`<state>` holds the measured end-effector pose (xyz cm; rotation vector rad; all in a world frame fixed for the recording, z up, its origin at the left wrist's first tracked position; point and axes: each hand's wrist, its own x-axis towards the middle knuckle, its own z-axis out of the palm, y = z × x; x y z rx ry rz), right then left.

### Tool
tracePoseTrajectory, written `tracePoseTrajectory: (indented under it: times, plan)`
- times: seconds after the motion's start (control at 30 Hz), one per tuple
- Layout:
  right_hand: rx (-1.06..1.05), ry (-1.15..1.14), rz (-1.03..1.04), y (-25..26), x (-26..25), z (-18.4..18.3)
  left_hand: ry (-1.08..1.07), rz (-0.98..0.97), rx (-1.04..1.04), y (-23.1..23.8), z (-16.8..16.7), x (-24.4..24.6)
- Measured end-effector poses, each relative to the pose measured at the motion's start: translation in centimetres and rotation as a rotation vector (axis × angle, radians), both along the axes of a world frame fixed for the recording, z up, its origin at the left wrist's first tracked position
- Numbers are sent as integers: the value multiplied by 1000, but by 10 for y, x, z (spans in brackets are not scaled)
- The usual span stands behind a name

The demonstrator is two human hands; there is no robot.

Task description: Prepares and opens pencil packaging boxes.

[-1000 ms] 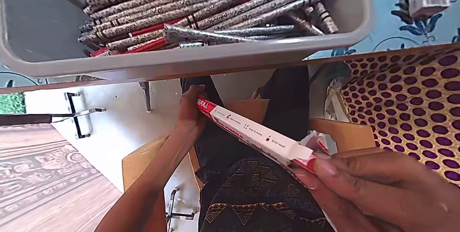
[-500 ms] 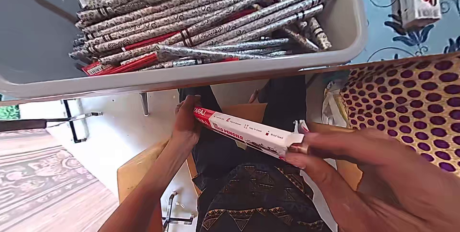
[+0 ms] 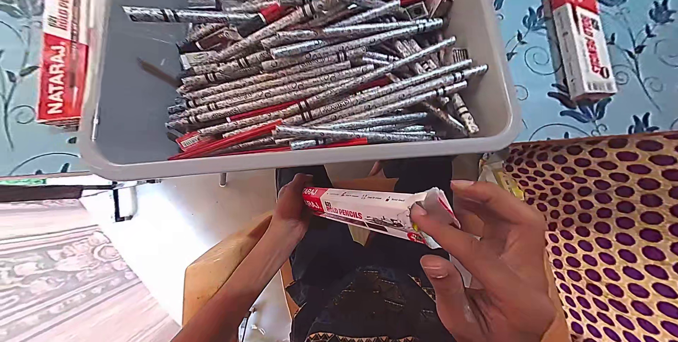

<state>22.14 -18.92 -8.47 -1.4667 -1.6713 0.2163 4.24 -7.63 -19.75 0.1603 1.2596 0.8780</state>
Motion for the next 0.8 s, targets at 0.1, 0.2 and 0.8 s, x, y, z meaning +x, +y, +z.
tracePoseTrajectory:
  times: [0.1,0.2,0.8]
  plan:
    - [-11,71,33,6,0,-3,-10,-10,1,1,-1,-2]
    - [-47,108,79,8,6,-5,-39,-4,1,1,-5,-1]
    - [-208,219,162,-2,12,0,-208,-181,65,-3,3,-3]
